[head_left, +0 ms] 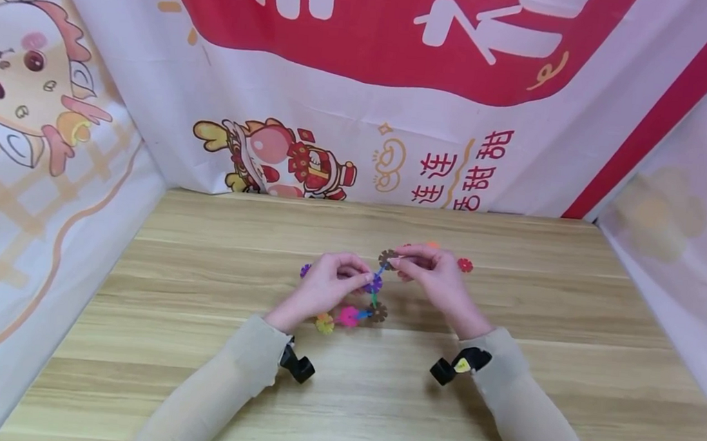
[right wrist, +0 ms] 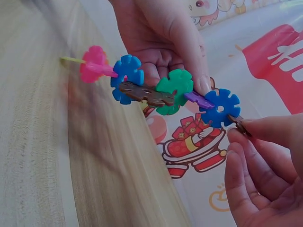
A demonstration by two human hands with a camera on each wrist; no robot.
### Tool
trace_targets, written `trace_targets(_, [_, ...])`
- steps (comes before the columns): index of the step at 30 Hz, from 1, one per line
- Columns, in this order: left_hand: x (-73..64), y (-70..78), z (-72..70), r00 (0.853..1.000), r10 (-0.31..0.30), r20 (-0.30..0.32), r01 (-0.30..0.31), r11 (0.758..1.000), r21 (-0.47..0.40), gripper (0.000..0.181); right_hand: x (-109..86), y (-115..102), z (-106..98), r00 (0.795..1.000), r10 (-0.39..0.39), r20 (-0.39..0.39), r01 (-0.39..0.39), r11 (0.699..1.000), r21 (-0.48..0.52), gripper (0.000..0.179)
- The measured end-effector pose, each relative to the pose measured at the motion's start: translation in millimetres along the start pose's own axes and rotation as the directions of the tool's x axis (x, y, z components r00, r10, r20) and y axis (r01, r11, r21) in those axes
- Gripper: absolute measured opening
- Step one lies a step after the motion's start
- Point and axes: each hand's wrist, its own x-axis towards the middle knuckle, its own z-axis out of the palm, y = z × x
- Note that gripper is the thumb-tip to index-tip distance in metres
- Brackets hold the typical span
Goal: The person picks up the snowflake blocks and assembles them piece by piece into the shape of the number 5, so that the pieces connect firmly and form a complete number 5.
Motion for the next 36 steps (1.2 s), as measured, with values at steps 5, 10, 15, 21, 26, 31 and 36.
trace_targets(5, [-3.4,4.8,1.8,0.999,-0.030,0.043,0.033,0.997,-0.070,0.013,2.7,1,-1,0.999,0.003,0.050,-0.003,1.000,0.002,0.028])
trace_targets(10, [-6.2,7.9,2.0,0.987,0.001,0.159,0.016,0.994,-0.110,0.017,4.2,2,-2,0.997,0.025,0.077,-0.030,0.998,0.061,0.026])
trace_targets(15, [-5.5,9.6,-0.5,0.991,-0.021,0.129,0.035,0.993,-0.109,0.022,3.5,3,-2,0.994,0.043,0.102,-0.053,0.994,0.096,0.022])
trace_targets(21, [2.0,10.5,1.0,1.000,-0.029,0.006,0.029,0.993,-0.110,0.025,0.6,1,1,0.993,0.066,0.101,-0.075,0.993,0.092,0.021])
trace_targets(26, [4.9,12.4,3.5,0.999,-0.023,-0.023,0.020,0.994,-0.104,0.020,0.3,0,-3,0.995,0.043,0.086,-0.050,0.995,0.086,0.029])
trace_targets(31, [7.1,12.9,3.7,0.998,-0.053,-0.036,0.047,0.988,-0.145,0.019,5.6,8,-27,0.999,0.042,0.034,-0.042,0.999,0.007,0.040])
trace_targets(36, [8.2,12.4,1.8,0.997,-0.061,-0.041,0.053,0.982,-0.182,0.019,14.3,29,-59,0.997,0.082,0.002,-0.080,0.982,-0.171,0.039])
